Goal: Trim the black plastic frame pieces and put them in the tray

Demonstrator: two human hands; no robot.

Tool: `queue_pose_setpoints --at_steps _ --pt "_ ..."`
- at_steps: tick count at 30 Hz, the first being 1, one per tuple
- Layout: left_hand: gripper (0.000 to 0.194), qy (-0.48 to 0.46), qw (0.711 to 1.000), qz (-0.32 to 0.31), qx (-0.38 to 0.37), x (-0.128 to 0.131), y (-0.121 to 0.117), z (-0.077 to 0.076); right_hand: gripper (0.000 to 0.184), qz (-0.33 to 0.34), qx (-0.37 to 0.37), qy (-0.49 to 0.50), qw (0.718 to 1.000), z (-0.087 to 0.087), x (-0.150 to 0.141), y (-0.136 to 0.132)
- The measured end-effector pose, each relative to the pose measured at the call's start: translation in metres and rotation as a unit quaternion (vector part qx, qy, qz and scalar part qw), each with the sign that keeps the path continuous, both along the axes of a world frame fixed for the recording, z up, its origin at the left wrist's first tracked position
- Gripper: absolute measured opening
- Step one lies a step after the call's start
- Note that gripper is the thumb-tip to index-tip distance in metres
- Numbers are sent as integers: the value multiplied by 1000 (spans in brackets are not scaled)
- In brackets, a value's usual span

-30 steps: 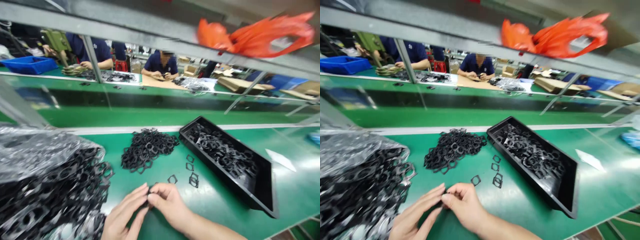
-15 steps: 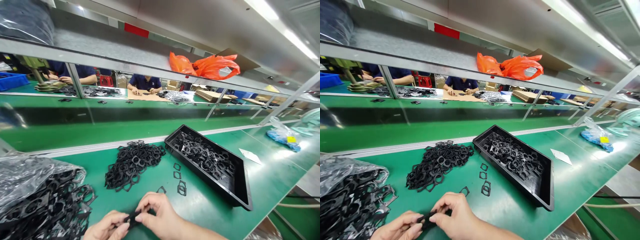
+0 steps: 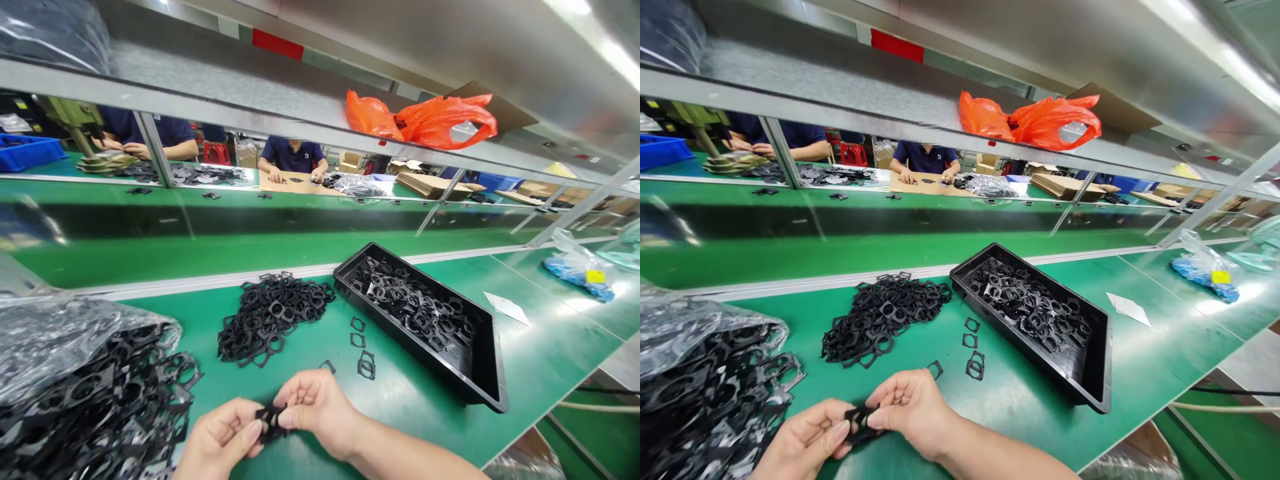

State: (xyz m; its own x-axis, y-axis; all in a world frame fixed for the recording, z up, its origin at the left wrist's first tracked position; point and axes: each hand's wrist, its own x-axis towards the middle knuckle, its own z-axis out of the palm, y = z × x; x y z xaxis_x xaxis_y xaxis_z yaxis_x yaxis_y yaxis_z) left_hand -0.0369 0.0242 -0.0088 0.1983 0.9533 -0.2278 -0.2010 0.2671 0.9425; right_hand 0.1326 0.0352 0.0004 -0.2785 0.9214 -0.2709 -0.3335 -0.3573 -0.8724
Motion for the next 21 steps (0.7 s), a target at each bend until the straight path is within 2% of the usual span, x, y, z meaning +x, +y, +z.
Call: queue_pose_setpoints --at_steps 3,5,7,10,15,21 --pt "29 -22 999 -24 -13 1 -1 11 34 13 -20 40 999 2 2 -1" --pt "29 -51 998 -11 -39 1 0 15 33 28 -39 45 998 3 4 1" --pt "29 -60 996 10 -62 2 2 15 31 42 -56 37 997 2 5 4" --pt "23 -45 996 6 -71 2 3 13 26 72 -67 20 995 2 8 6" --pt "20 -28 997 -27 -65 0 2 12 24 79 -20 -28 996 1 9 3" --pt "22 -31 996 -58 -67 -2 -2 10 23 126 36 -74 989 6 11 4"
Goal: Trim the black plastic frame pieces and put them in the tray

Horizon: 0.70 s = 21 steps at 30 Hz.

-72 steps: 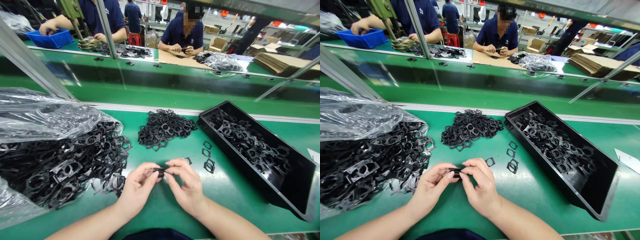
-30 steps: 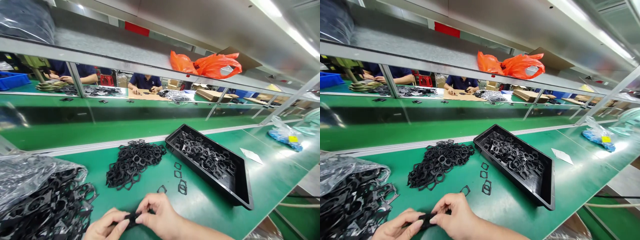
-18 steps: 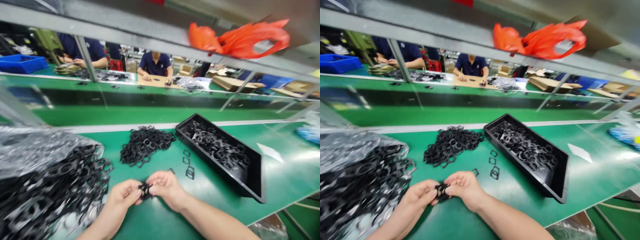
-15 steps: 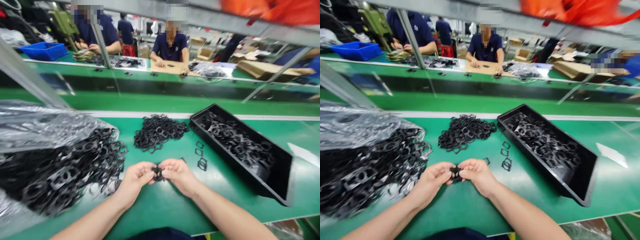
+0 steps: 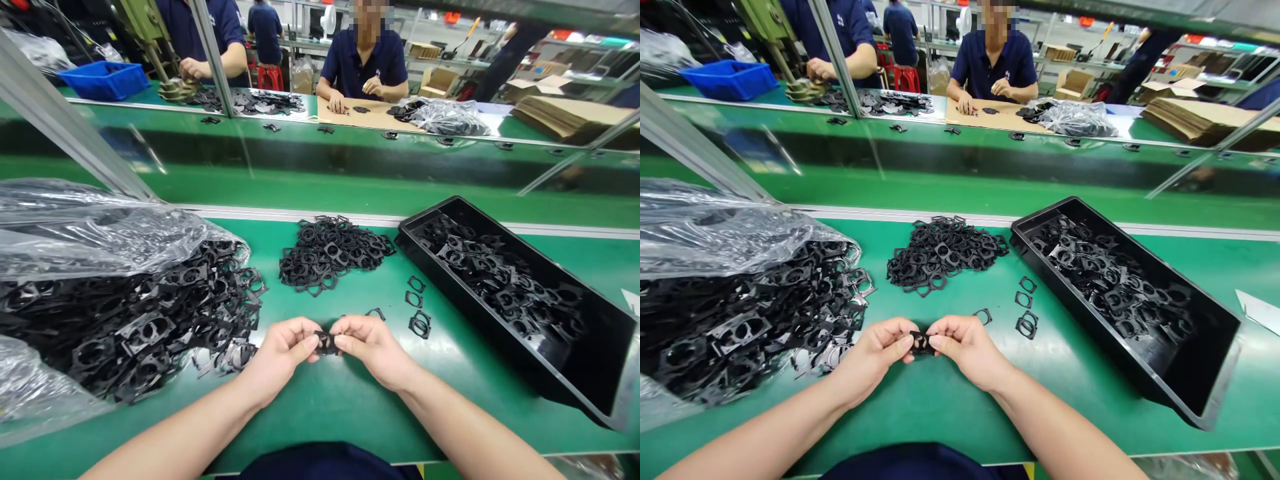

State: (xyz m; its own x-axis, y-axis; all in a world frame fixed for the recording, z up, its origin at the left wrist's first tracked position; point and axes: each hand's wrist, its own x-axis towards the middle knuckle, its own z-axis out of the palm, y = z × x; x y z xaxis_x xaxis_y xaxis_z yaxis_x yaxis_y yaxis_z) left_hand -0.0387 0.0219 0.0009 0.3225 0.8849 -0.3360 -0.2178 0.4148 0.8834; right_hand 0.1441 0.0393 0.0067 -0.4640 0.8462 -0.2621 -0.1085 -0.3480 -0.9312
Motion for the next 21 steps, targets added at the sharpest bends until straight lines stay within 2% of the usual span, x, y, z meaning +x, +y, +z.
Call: queue_pose_setpoints --at_steps 9,13,16,21 --pt "33 -2 999 -8 -36 0 1 7 23 22 45 -54 997 4 0 -3" --pt "26 -21 1000 5 -11 -2 1 4 23 14 43 -62 997 5 -2 -4" --pt "23 -44 999 -8 5 -3 1 2 24 15 35 -57 998 7 -1 -3" --pt "29 -16 999 0 -28 -2 4 3 26 7 23 -66 998 6 3 0"
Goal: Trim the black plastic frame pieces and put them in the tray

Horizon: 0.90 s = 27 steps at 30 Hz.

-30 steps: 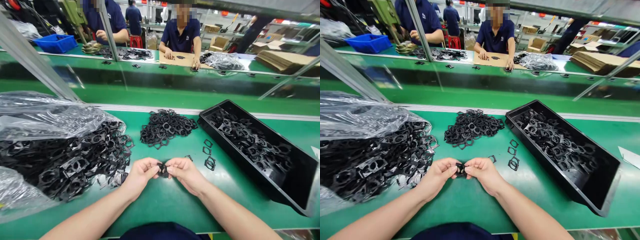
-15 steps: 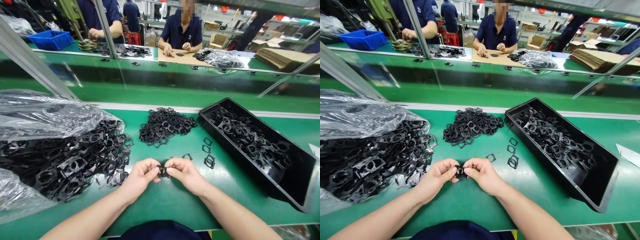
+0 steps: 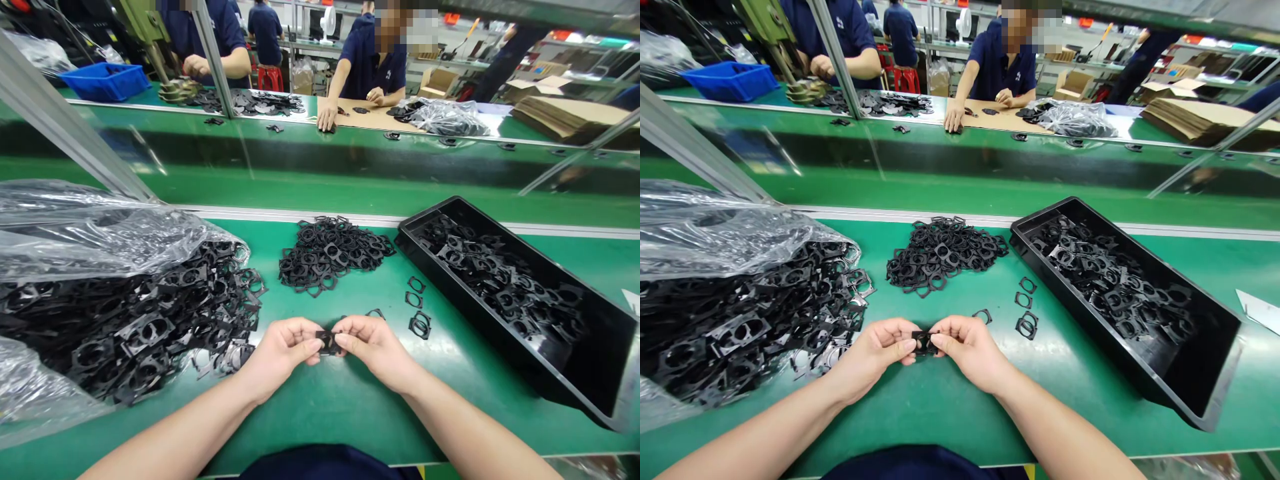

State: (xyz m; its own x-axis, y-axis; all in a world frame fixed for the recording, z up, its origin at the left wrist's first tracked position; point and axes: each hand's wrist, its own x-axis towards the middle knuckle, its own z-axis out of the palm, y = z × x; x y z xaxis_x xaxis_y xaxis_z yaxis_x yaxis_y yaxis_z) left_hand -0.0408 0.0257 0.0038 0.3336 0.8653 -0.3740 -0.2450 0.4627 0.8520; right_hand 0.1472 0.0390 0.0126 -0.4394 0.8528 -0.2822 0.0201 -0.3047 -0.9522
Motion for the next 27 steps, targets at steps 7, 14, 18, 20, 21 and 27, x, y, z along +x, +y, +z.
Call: queue_pose_setpoints --at_steps 7,14,18,20,21,27 --pt "29 34 999 4 7 0 2 3 25 -23 40 -46 998 0 0 -1" --pt "29 -9 1000 -21 -3 0 1 2 26 14 42 -29 999 2 2 1" --pt "32 56 998 -34 16 1 1 6 23 0 75 -48 996 1 3 -1" --pt "33 64 997 -49 10 1 1 7 20 -3 97 -42 994 2 3 -2" --pt "32 58 997 -55 3 1 0 7 20 -3 104 -32 994 3 2 -3" --pt "32 18 999 -41 -11 2 0 6 23 10 77 -25 997 4 0 -1"
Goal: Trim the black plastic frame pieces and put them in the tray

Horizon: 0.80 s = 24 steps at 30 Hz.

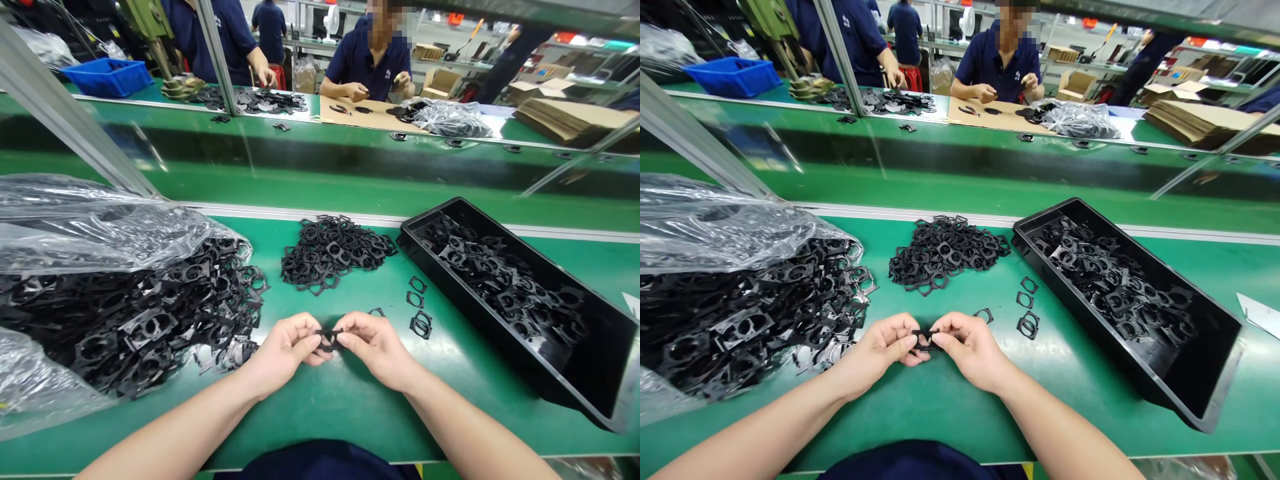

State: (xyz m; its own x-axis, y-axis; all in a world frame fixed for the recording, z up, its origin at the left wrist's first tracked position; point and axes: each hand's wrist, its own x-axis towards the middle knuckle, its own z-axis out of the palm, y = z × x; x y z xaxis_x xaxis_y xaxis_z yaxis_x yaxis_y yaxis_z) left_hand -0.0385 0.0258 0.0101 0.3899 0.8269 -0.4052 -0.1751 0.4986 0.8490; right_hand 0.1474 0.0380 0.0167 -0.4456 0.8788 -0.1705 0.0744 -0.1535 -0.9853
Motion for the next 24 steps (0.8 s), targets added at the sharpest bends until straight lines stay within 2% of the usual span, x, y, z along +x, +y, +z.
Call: queue_pose_setpoints --at_steps 7,13,17,20,24 --pt "30 -32 998 51 24 3 -1 -5 29 8 -39 -21 999 -1 1 2" --pt "28 -29 998 22 50 1 0 -4 31 -9 -49 29 998 0 -1 -1" --pt "30 -14 1000 -8 11 1 2 -4 31 -22 -41 37 998 -1 -2 -1" --pt "31 -10 1000 3 7 2 2 -6 31 -35 -32 0 999 -2 -1 -1" --pt "29 16 998 37 51 2 1 -7 32 -36 -48 -17 998 -1 -1 -1"
